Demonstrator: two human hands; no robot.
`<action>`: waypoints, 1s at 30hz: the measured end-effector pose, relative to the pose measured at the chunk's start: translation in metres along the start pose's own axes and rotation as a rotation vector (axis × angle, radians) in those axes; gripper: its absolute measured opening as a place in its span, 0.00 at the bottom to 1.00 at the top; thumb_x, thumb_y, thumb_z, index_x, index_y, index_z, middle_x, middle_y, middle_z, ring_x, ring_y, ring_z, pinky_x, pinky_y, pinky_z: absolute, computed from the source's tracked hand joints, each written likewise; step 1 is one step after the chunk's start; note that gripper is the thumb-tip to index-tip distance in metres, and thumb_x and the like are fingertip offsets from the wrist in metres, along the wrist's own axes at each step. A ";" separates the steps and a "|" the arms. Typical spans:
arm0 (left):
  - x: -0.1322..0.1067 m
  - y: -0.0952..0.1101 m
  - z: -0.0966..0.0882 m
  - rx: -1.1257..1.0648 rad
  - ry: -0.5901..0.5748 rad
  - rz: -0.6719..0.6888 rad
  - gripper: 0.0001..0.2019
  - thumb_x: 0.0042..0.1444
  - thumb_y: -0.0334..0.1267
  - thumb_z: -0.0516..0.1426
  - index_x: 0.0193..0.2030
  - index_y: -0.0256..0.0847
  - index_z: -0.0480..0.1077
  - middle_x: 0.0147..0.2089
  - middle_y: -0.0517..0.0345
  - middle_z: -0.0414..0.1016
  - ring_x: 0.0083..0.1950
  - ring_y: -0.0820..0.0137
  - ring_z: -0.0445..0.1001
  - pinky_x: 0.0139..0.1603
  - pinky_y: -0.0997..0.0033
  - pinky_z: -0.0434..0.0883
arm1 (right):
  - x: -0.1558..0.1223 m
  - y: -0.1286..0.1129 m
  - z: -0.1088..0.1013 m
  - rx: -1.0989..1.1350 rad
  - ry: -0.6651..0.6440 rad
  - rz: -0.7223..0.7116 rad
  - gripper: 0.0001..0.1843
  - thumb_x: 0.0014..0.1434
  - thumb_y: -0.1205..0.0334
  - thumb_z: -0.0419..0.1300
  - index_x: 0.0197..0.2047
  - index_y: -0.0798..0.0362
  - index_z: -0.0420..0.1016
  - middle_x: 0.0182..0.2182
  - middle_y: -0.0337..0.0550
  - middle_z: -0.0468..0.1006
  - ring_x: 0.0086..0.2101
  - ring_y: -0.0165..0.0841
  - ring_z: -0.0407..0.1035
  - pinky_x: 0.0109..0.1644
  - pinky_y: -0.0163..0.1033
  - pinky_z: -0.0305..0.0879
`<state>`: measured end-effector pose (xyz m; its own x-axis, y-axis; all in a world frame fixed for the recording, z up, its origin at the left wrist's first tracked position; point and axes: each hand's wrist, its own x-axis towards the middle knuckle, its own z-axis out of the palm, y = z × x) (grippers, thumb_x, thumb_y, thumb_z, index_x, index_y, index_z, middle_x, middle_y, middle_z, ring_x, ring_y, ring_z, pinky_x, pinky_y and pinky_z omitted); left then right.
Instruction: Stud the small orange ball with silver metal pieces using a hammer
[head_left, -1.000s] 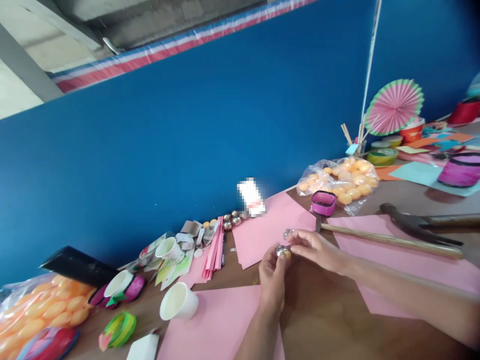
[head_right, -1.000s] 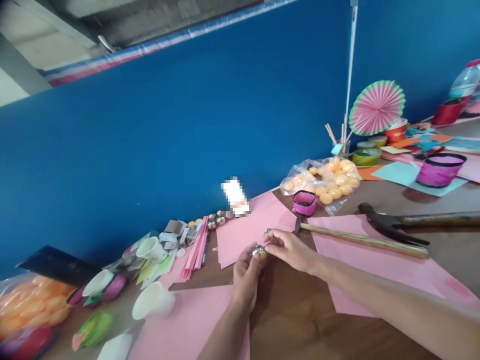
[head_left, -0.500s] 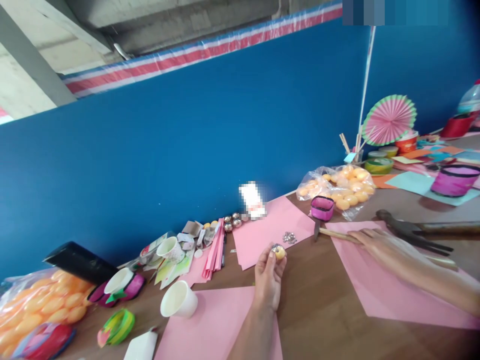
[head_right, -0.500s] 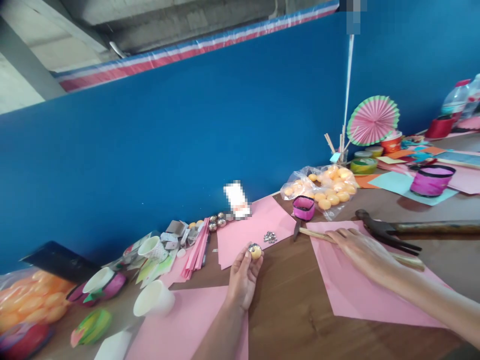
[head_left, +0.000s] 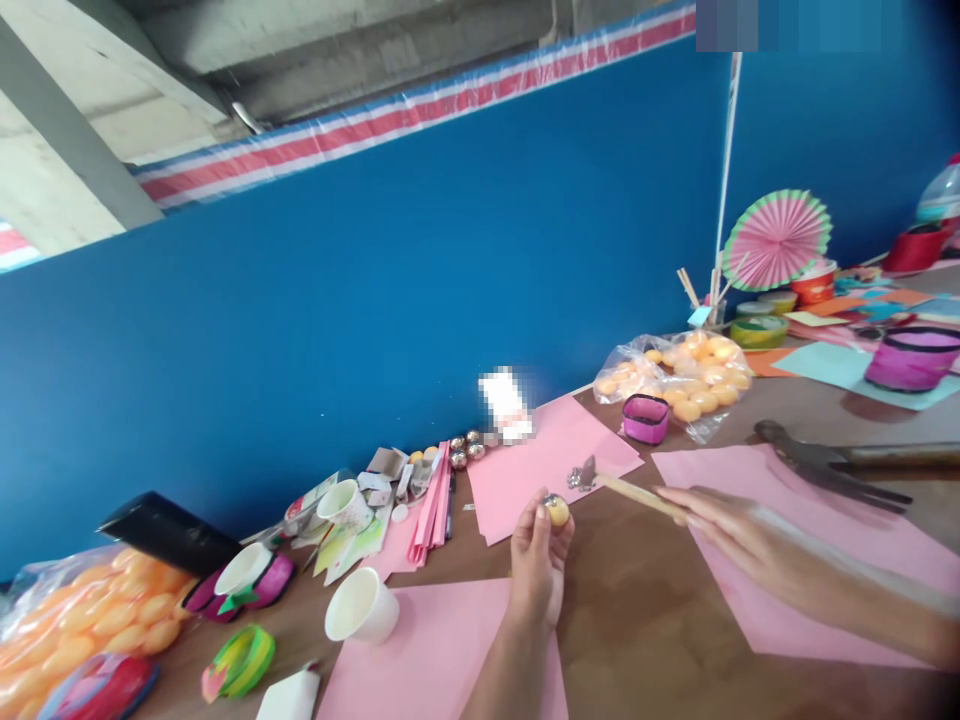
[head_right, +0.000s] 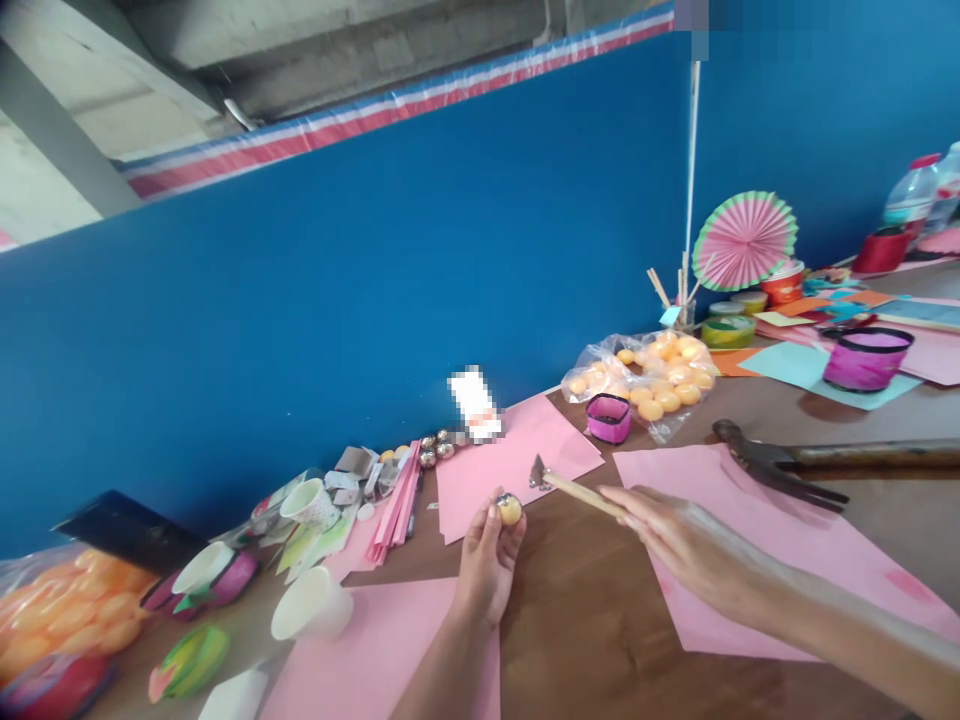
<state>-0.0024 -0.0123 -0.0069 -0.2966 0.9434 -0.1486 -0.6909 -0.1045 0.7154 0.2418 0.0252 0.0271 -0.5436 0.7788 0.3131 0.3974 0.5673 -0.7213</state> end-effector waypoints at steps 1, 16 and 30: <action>0.000 0.000 0.000 0.002 0.012 0.004 0.17 0.47 0.39 0.60 0.45 0.41 0.70 0.41 0.54 0.74 0.39 0.74 0.73 0.45 0.71 0.69 | 0.001 -0.006 0.005 0.030 -0.010 -0.015 0.21 0.53 0.53 0.48 0.49 0.40 0.69 0.49 0.38 0.71 0.52 0.49 0.60 0.57 0.57 0.55; 0.001 -0.002 -0.002 0.012 0.018 0.036 0.15 0.44 0.36 0.62 0.42 0.43 0.71 0.40 0.57 0.74 0.39 0.74 0.73 0.46 0.70 0.69 | 0.009 -0.032 0.018 0.122 -0.053 0.032 0.17 0.51 0.54 0.52 0.44 0.41 0.72 0.39 0.40 0.77 0.46 0.45 0.66 0.53 0.51 0.61; 0.000 -0.002 0.001 0.037 0.022 0.036 0.16 0.41 0.31 0.63 0.40 0.41 0.71 0.38 0.59 0.75 0.40 0.73 0.74 0.49 0.68 0.66 | 0.006 -0.033 0.019 0.102 -0.016 0.062 0.23 0.52 0.52 0.51 0.52 0.40 0.66 0.40 0.42 0.76 0.42 0.45 0.68 0.47 0.49 0.66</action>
<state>-0.0009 -0.0116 -0.0077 -0.3356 0.9319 -0.1374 -0.6549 -0.1260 0.7451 0.2115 0.0057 0.0413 -0.5325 0.8066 0.2565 0.3536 0.4874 -0.7984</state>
